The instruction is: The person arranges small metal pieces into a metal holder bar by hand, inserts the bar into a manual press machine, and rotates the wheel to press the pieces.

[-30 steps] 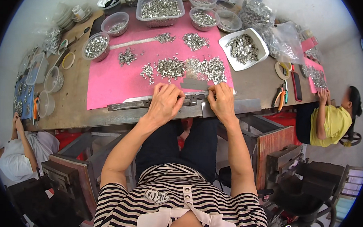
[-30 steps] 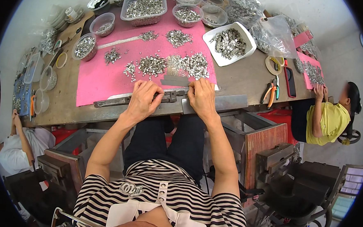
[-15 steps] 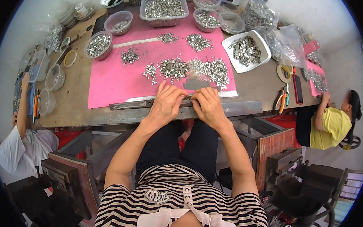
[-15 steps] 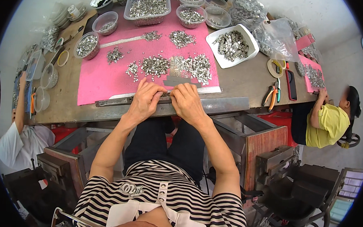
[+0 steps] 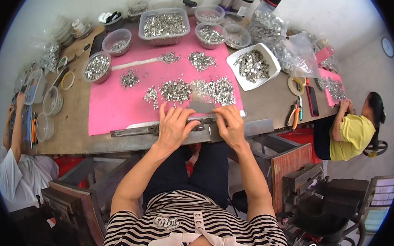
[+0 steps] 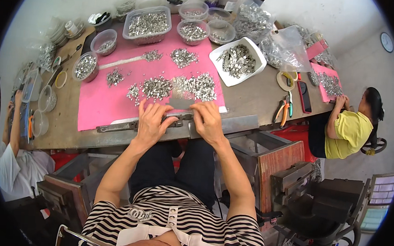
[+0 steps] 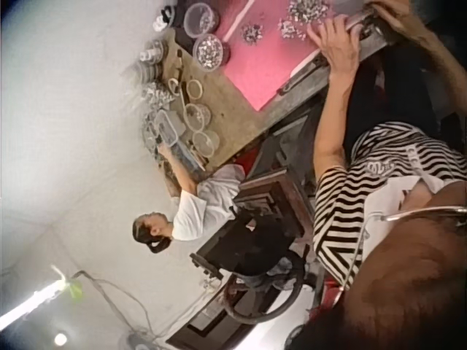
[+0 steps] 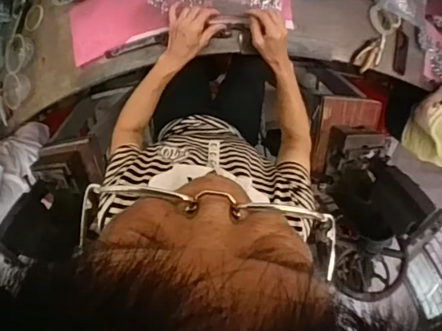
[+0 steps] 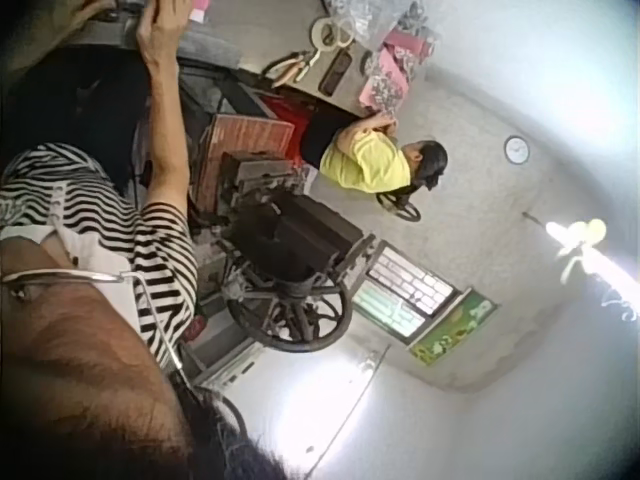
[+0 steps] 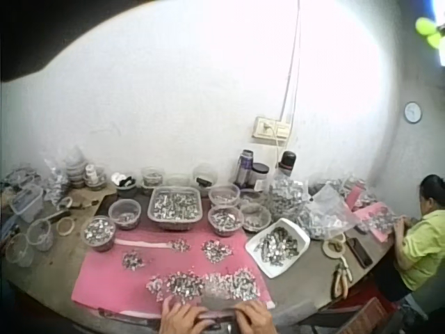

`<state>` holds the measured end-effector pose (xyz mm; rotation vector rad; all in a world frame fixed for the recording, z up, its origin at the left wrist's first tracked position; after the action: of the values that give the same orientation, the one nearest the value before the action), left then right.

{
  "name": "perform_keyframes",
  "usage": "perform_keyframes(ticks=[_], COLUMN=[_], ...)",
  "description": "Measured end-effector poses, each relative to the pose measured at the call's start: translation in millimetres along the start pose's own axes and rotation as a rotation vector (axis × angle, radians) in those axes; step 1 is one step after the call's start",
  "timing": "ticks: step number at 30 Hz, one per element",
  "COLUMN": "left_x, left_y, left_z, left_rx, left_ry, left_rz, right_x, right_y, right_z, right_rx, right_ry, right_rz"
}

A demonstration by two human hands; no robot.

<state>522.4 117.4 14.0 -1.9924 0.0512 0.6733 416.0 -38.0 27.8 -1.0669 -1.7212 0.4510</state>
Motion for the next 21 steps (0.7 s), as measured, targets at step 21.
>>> perform_keyframes(ticks=[21], left_x=[31.7], left_y=[50.3], left_z=[-134.5], left_rx=[0.19], left_ry=[0.024], left_rz=[-0.039], right_x=[-69.0], right_y=[-1.0], right_z=[-69.3], right_rx=[0.064], right_ry=[0.205], right_rz=[0.275])
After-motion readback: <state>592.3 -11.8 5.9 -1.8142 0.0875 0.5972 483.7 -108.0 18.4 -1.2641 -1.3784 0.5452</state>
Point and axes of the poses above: each hand's wrist, its own z-axis away from the middle knuckle, its own y-axis out of the palm, x = y × z, the point moved 7 cm from there along -z, towards the middle knuckle, and after that the axes turned 14 degrees about x, right-handed, at the moved point
